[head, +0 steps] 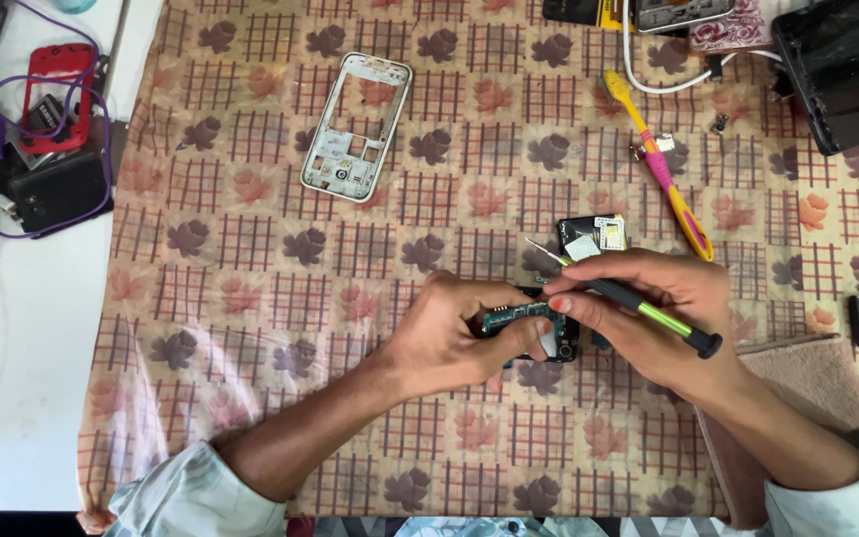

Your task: The person disassembles a white smartphone by removing screws and separating the back cover. They then detach the battery and circuit board, and use a toothbrush to clean the internal components.

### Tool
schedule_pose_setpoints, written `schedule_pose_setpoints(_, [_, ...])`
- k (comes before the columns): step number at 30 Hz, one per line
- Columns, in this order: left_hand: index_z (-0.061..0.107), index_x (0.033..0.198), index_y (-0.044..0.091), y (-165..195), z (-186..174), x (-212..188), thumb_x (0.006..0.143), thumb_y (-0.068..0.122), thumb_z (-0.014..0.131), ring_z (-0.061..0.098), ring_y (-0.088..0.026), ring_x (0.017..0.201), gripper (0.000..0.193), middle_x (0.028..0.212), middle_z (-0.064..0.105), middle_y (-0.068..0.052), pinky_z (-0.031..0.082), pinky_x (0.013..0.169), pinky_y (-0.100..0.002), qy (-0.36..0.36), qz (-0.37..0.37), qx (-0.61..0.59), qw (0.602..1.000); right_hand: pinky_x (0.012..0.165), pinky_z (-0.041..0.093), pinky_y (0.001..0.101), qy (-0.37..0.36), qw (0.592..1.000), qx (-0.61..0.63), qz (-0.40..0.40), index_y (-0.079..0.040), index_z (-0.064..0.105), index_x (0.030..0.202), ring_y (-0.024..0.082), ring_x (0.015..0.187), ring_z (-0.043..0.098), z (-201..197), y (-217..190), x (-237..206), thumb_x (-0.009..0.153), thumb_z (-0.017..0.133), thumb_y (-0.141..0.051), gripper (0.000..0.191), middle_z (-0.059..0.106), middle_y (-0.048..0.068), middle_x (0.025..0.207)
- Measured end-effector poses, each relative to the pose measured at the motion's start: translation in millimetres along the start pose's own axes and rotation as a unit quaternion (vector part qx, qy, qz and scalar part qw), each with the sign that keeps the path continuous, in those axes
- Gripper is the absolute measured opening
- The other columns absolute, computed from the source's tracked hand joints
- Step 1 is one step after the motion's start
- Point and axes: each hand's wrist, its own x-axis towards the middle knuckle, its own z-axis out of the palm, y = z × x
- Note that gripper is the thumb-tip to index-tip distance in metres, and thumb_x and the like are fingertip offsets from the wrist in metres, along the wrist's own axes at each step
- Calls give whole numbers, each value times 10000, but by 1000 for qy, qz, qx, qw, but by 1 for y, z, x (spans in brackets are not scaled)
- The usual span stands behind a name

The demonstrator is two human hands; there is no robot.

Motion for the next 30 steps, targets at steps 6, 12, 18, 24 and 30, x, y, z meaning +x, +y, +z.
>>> schedule_pose_setpoints(6, [741, 986, -45, 2, -2, 3, 966, 90, 673, 718, -98, 497, 152, 798, 783, -133, 574, 367, -220, -5, -21, 33, 999, 770, 656, 271, 3, 999, 28, 26, 43, 713, 1129, 191, 938, 790, 1, 3, 5, 891, 724, 39, 239, 796, 165, 1029])
schedule_pose_setpoints(12, [744, 1019, -14, -5, -1, 5, 979, 121, 684, 718, -97, 512, 153, 778, 789, -100, 568, 397, -238, -5, 10, 69, 998, 791, 658, 260, 5, 1000, -26, -6, 44, 723, 1061, 175, 917, 787, 5, -2, 3, 862, 765, 38, 203, 789, 158, 1010])
schedule_pose_setpoints(18, [700, 1217, -7, -16, -6, 3, 980, 324, 674, 642, -117, 481, 408, 856, 752, -93, 533, 385, -250, 13, 131, 194, 972, 596, 601, 211, 31, 995, -47, -83, 34, 712, 1058, 137, 731, 764, -14, 5, 13, 837, 794, 19, 237, 789, 158, 954])
schedule_pose_setpoints(24, [645, 1233, 11, -12, -24, 6, 900, 673, 663, 699, -260, 977, 740, 1109, 711, -141, 614, 737, -378, 94, 279, 455, 840, 748, 668, 261, 109, 980, 41, -162, 48, 659, 1224, 212, 878, 773, -47, 25, 24, 999, 722, 77, 235, 740, 182, 1034])
schedule_pose_setpoints(30, [698, 1102, 10, -8, -11, 6, 740, 688, 738, 638, -236, 890, 769, 998, 644, -99, 592, 665, -420, 20, 194, 545, 816, 822, 673, 309, 184, 979, 34, -75, 58, 642, 1237, 269, 997, 759, -30, 28, 37, 1014, 662, 131, 235, 719, 231, 1135])
